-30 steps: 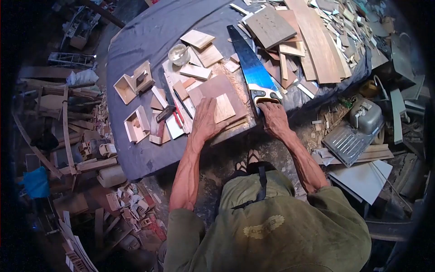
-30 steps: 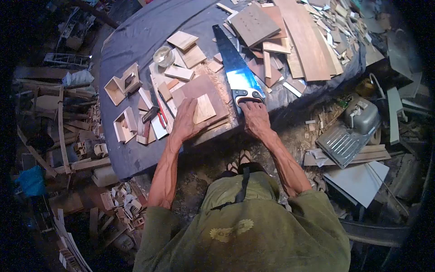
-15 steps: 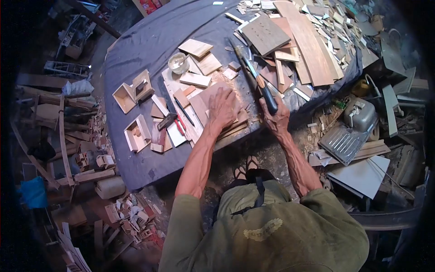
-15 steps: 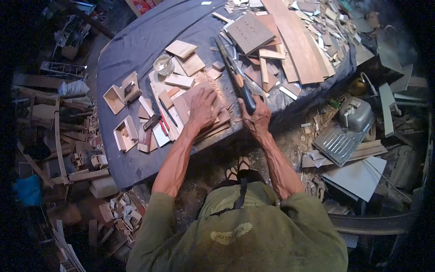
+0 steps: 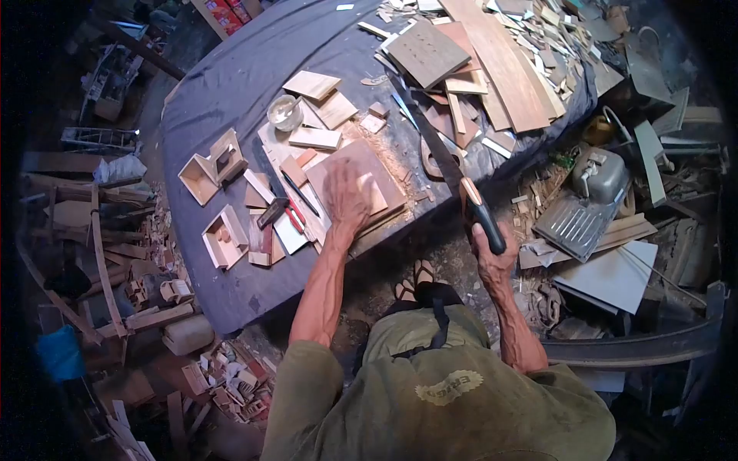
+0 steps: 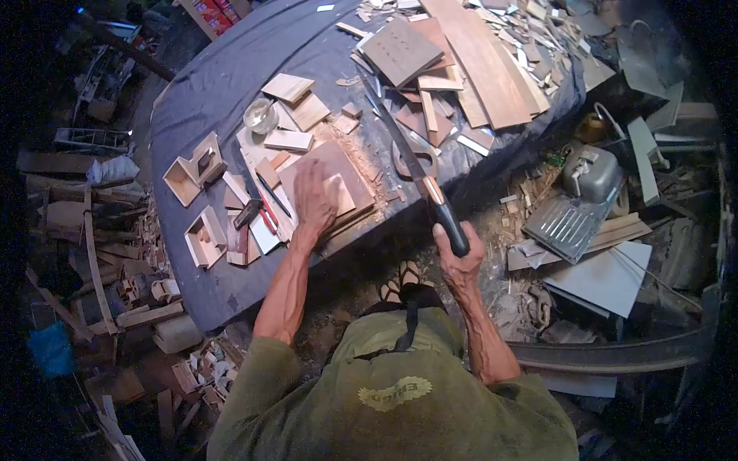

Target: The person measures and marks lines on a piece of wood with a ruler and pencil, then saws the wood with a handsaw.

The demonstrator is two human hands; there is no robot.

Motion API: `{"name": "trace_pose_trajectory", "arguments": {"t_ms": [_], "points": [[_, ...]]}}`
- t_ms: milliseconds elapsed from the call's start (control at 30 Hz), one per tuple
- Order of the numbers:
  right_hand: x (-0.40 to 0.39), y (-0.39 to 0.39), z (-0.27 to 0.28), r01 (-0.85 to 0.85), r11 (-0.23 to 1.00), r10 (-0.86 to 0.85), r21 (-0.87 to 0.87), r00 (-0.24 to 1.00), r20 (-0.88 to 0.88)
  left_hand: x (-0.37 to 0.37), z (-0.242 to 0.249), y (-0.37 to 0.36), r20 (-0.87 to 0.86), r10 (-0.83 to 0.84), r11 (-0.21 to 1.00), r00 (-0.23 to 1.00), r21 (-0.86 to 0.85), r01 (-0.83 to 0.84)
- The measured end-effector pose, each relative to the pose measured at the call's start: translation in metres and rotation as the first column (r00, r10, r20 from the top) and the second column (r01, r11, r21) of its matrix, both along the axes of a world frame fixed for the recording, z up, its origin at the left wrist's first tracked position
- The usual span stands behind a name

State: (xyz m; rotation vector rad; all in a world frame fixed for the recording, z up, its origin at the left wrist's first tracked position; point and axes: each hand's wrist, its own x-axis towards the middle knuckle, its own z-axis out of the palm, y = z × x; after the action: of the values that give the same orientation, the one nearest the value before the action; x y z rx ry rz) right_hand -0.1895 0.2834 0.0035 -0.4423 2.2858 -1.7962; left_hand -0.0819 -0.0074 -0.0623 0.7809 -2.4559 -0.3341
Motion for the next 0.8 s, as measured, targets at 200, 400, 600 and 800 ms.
{"name": "trace_pose_trajectory", "arguments": {"t_ms": [200, 400, 600, 800], "points": [[0.039, 0.037, 0.009, 0.002, 1.0, -0.003, 0.004, 0.993, 0.121, 0.004, -0.009, 0.002, -0.023, 0.084, 0.996, 0.996, -0.037, -0.085], [0.072, 0.052, 0.017, 0.011, 0.998, -0.009, 0.059, 0.999, -0.035, -0.03, -0.017, 0.002, -0.058, 0.109, 0.994, 0.992, 0.022, -0.108], [0.102, 0.074, 0.011, 0.003, 0.997, -0.01, 0.081, 0.997, 0.08, -0.04, -0.009, -0.005, -0.209, 0.265, 0.963, 0.941, 0.105, -0.248], [0.115, 0.084, 0.019, -0.047, 0.994, 0.041, 0.097, 0.997, 0.068, -0.028, -0.022, -0.008, -0.046, 0.28, 0.96, 0.959, 0.015, -0.279]]}}
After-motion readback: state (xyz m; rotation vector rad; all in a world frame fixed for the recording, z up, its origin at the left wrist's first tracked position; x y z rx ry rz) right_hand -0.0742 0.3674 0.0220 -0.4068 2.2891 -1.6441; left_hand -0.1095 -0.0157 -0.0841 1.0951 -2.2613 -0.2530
